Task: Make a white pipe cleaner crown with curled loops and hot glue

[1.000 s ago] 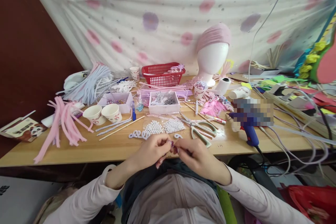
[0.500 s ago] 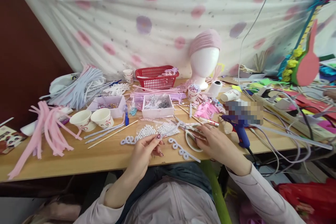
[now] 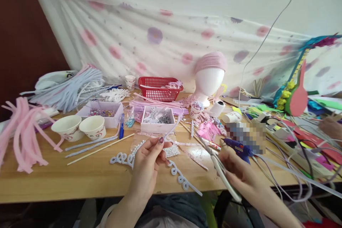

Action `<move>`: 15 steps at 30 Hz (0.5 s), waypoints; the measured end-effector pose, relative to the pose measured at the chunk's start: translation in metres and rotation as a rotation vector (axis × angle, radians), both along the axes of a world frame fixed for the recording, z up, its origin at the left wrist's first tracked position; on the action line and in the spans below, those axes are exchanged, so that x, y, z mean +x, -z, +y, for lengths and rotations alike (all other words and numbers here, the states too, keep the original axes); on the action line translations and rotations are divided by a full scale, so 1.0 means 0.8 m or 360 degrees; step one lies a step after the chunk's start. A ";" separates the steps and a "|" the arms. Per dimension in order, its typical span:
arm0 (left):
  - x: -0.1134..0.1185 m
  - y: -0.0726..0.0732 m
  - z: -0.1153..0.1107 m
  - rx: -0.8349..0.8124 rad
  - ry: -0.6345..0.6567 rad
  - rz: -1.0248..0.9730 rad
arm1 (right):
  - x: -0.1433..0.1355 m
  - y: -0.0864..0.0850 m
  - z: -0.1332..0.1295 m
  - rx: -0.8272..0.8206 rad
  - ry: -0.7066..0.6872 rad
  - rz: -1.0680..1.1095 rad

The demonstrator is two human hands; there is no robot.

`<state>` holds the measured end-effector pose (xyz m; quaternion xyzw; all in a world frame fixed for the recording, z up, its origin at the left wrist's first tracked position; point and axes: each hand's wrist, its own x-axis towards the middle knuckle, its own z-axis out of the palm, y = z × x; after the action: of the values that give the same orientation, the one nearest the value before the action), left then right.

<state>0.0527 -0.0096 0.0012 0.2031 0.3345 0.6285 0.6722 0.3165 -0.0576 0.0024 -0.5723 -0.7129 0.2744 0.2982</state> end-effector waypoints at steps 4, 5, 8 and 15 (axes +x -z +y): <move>0.017 -0.011 0.003 -0.0009 0.0048 -0.0077 | -0.027 0.008 0.003 -0.0049 0.0034 0.0331; 0.021 -0.013 0.005 -0.0017 0.0063 -0.0085 | -0.035 0.008 0.007 -0.0070 0.0025 0.0320; 0.031 -0.015 0.009 -0.0030 0.0136 -0.0051 | -0.059 0.000 0.026 -0.0097 -0.0092 0.0236; 0.036 -0.004 0.015 0.0210 0.0300 0.0401 | -0.080 -0.013 0.053 -0.0123 -0.0458 0.0407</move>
<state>0.0816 0.0022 0.0043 0.3544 0.3535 0.5528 0.6662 0.2524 -0.0154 0.0128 -0.4360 -0.7326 0.4118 0.3218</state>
